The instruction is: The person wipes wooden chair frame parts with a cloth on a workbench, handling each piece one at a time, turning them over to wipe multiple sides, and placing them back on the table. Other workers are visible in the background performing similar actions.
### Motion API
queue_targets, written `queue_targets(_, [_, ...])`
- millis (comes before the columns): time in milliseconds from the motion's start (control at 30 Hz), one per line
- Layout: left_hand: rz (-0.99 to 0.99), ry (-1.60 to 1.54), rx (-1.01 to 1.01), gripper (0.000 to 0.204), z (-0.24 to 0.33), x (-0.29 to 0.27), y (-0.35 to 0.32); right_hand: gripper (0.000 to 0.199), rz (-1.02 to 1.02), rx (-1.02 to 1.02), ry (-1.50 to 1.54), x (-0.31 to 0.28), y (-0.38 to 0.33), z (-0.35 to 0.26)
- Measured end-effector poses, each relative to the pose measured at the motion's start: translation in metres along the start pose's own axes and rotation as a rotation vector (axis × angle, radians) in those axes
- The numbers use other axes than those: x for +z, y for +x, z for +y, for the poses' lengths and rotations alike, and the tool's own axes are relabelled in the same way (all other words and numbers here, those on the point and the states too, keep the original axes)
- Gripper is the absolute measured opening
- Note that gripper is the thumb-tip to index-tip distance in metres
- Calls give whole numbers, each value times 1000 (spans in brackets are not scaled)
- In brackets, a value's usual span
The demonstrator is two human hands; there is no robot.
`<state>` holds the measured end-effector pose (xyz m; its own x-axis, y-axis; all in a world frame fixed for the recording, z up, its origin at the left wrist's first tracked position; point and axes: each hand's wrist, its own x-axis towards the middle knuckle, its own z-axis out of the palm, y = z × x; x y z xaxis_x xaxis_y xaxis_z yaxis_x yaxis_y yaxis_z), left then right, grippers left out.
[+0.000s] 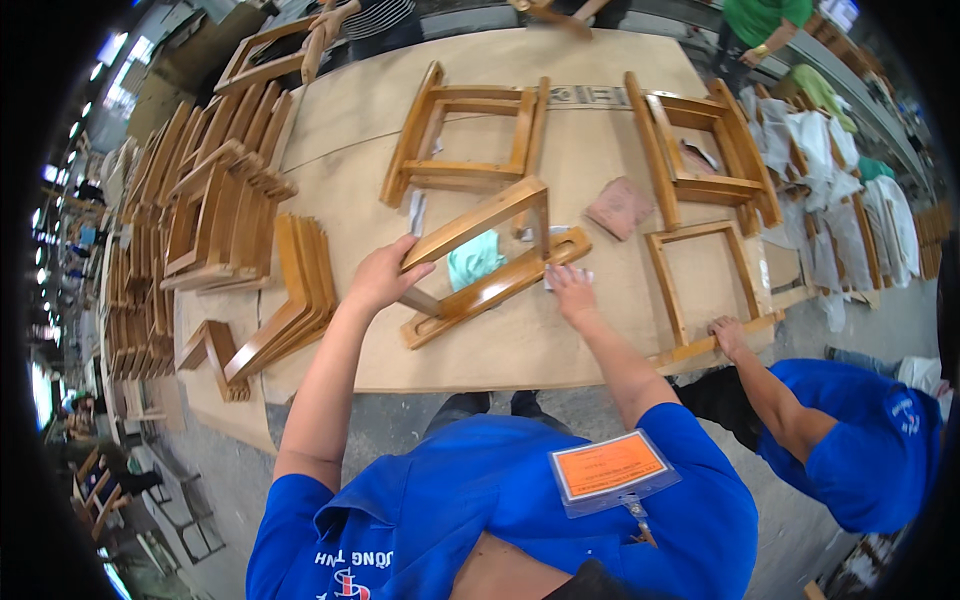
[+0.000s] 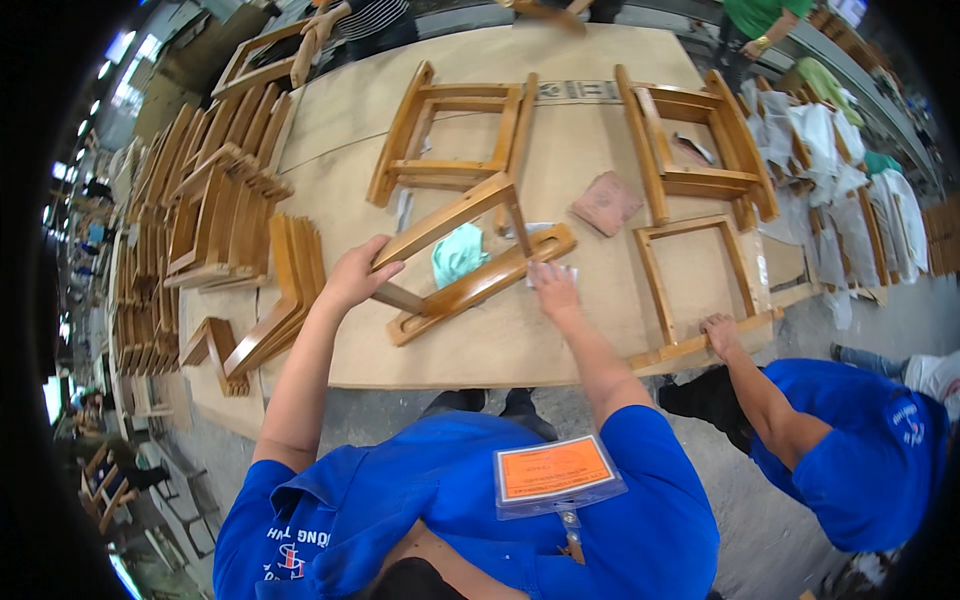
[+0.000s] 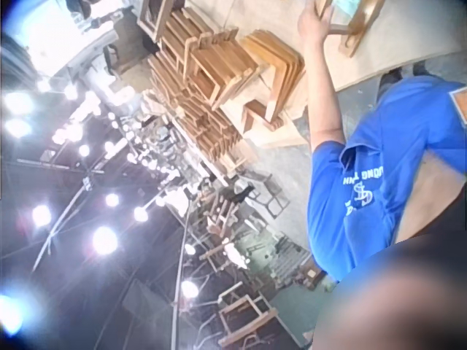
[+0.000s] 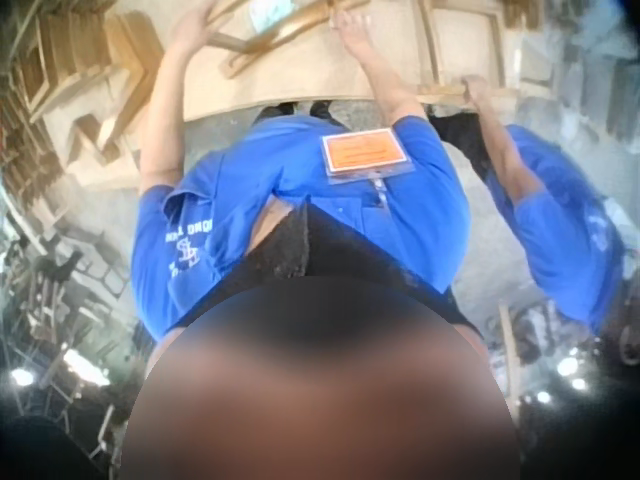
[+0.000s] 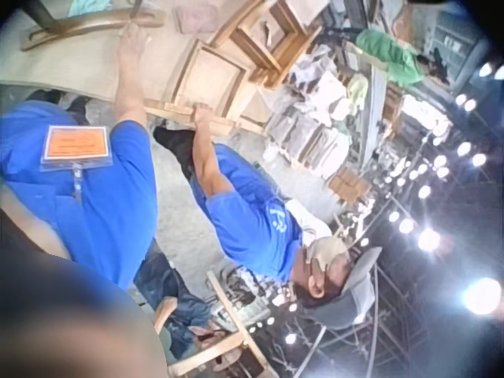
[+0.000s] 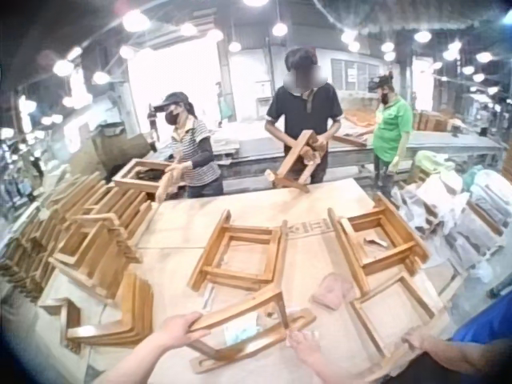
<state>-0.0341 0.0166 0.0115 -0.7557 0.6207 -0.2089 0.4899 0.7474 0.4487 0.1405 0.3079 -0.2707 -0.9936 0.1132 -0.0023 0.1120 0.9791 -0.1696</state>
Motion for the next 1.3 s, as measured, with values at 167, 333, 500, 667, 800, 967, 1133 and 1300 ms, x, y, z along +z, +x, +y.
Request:
queue_targets(167, [-16,12,-32,54,-20,11,11,48,77,57,142,-9,12,-1])
queue_targets(333, [3,20,8,51,-19,7,16,42,35,127,265,-30,19,-9])
queue_targets(500, [-12,-5,19,46,-18,-2,18,61,-134,172,79,-37,21,-10])
queue_targets(667, [-3,15,15,47,-18,-2,19,64,-241,237,85,-31,20,-35])
queue_targets(800, [-7,34,11,49,-19,0,20,62,-246,275,97,-31,21,-46])
queue_targets(967, [25,41,33,53,-28,6,22,61,-202,281,127,-24,20,-39])
queue_targets(1133, [84,-39,63,53,-28,9,24,55,-20,391,240,-4,16,-35])
queue_targets(1300, [-15,-120,-30,43,-7,-6,16,53,-118,209,107,-17,8,-32])
